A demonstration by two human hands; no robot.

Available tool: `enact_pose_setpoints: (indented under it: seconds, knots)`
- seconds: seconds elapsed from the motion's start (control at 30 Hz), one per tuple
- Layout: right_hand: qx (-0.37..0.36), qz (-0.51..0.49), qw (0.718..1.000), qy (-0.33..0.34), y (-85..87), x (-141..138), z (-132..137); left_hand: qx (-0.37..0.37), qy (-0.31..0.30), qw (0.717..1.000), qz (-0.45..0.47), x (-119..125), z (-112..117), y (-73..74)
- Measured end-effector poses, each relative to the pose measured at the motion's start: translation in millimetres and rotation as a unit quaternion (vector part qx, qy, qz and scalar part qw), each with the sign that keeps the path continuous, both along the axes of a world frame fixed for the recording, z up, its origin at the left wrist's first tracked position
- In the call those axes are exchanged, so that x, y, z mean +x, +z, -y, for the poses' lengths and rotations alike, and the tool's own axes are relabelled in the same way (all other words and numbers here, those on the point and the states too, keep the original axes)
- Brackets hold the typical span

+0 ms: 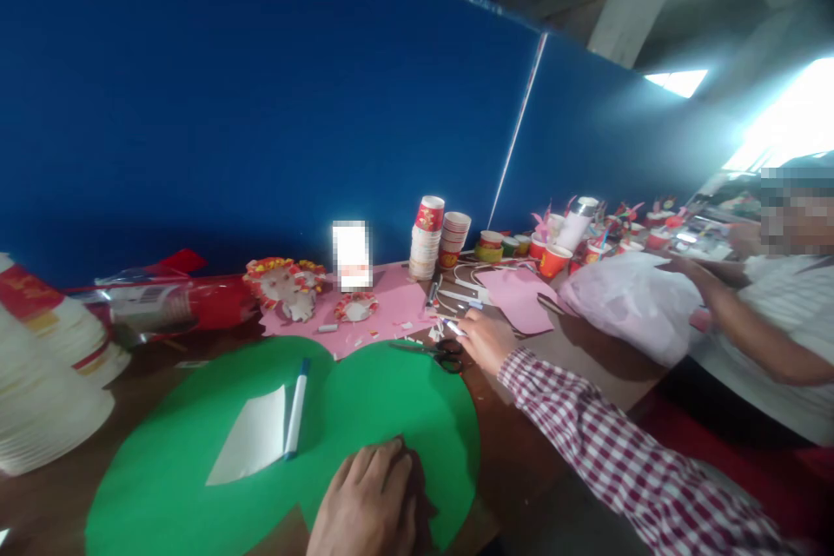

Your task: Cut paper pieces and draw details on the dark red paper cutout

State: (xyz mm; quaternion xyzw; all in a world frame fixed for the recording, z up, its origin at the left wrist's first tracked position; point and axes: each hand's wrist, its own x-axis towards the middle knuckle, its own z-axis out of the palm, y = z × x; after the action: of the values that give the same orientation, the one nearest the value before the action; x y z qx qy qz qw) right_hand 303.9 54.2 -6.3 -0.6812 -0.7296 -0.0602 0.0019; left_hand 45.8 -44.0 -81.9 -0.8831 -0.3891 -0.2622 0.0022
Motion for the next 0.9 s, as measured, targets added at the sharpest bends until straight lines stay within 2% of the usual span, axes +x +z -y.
enact_pose_setpoints:
  seconds: [0.13, 0.3, 0.53, 0.73, 0.9]
  knots:
    - [0.003, 0.012, 1.000, -0.024, -1.4, -3, -5, 0.031, -0.033, 0.999, -0.013, -1, -2, -3.1]
    - [-0.002, 0.010, 0.998, -0.054, -1.3, -2, -15, 0.009, 0.003, 1.000, 0.017, 2, -1, -7.7]
    - [0.027, -0.025, 0.998, -0.051, -1.4, 9, -13, 0.012, 0.000, 1.000, 0.018, 3, -1, -8.4]
    - [0.035, -0.071, 0.997, -0.024, -2.0, 17, 6, 0.002, -0.017, 1.000, -0.003, 1, 0, 1.4]
    - [0.012, -0.112, 0.994, -0.001, 0.4, 22, 19, -0.050, -0.009, 0.998, -0.034, 1, 5, 15.9]
